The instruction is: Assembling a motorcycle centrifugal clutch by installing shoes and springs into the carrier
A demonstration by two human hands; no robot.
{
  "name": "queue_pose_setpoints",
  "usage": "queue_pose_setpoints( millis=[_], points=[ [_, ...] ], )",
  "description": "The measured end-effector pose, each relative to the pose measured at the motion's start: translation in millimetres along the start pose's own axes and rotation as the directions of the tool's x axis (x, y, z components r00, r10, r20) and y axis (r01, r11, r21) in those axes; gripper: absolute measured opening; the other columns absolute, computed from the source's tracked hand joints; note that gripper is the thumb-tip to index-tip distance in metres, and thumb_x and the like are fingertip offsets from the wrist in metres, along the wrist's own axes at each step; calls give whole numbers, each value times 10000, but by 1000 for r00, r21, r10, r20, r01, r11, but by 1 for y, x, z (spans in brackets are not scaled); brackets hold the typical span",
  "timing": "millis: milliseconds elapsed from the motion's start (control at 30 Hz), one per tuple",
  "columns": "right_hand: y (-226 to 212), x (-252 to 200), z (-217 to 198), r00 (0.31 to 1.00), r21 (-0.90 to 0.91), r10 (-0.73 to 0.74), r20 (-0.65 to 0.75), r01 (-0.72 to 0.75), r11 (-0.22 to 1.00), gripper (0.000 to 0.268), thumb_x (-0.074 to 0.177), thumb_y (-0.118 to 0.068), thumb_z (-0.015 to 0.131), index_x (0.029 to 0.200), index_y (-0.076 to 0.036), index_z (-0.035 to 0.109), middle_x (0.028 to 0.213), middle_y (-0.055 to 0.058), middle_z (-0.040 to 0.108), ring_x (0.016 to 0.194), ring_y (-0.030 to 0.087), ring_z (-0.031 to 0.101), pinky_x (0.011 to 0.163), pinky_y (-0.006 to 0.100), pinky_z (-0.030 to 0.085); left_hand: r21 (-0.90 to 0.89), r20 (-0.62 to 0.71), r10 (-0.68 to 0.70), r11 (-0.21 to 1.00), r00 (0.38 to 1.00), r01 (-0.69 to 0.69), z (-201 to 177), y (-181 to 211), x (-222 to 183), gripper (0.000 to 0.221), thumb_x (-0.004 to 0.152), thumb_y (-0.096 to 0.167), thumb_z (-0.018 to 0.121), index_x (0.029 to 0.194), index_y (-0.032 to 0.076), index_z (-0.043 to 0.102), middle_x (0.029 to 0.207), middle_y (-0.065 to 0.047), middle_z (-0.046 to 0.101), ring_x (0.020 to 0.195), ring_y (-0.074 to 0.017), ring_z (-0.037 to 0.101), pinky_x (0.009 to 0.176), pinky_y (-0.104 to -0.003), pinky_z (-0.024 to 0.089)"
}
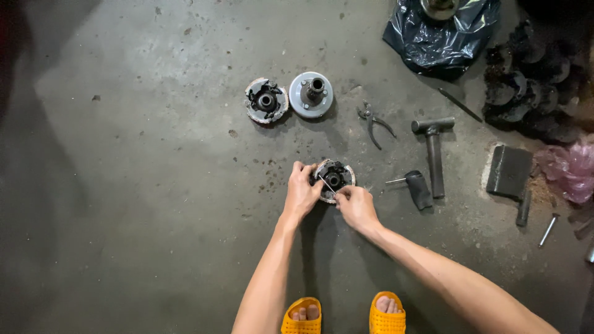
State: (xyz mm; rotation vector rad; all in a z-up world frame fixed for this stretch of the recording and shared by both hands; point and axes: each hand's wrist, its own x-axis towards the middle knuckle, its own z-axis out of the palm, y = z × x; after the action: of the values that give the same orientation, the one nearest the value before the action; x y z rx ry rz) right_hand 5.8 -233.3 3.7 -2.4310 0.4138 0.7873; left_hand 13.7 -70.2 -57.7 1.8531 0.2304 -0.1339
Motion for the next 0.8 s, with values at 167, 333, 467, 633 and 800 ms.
queue_pose_setpoints(
  millis=[167, 333, 467, 633, 800],
  points=[
    [-30, 0, -22, 998, -116, -44, 48, 50, 992, 209, 901, -154, 646, 999, -72, 811, 840, 161, 792, 929, 376, 766, 802, 488, 600, 2, -6, -39, 999, 999, 39, 8, -8, 10, 359, 711, 135, 809, 1042, 32, 714, 954, -138, 552, 853, -445, 676, 753, -497, 586],
    [-51, 13, -35, 989, -318, -59, 135, 100, 943, 235, 905, -157, 607, 975, -69, 813, 906, 237, 777, 983, 439, 745, 809, 544, 606, 100, 43, -172, 981, 984, 167, 9, -2, 19, 323, 664, 111, 838, 946, 28, 706, 953, -139, 551, 891, -458, 664, 808, -538, 573],
    [-79, 23, -48, 952, -472, -202, 231, 291, 832, 228, 868, -101, 595, 900, -15, 803, 830, 273, 751, 877, 470, 752, 717, 580, 607, 191, 68, -239, 956, 969, 223, 7, 3, 26, 334, 642, 106, 884, 922, 37, 716, 941, -121, 575, 898, -436, 687, 809, -522, 588],
    [-127, 42, -43, 844, -590, -338, 416, 534, 606, 237, 875, -111, 597, 920, -18, 810, 845, 243, 766, 863, 463, 760, 723, 588, 615, 178, 65, -316, 937, 947, 300, 5, 12, 30, 215, 727, 70, 825, 905, 45, 707, 916, -108, 553, 864, -399, 691, 776, -472, 600],
    [-129, 70, -31, 743, -699, -337, 579, 665, 263, 301, 912, -164, 537, 887, -82, 826, 891, 182, 792, 902, 381, 777, 775, 527, 622, 43, 116, -486, 874, 866, 484, 7, 19, 25, 237, 808, 133, 674, 1029, 48, 696, 1114, -165, 622, 1039, -444, 663, 918, -533, 561]
  ],
)
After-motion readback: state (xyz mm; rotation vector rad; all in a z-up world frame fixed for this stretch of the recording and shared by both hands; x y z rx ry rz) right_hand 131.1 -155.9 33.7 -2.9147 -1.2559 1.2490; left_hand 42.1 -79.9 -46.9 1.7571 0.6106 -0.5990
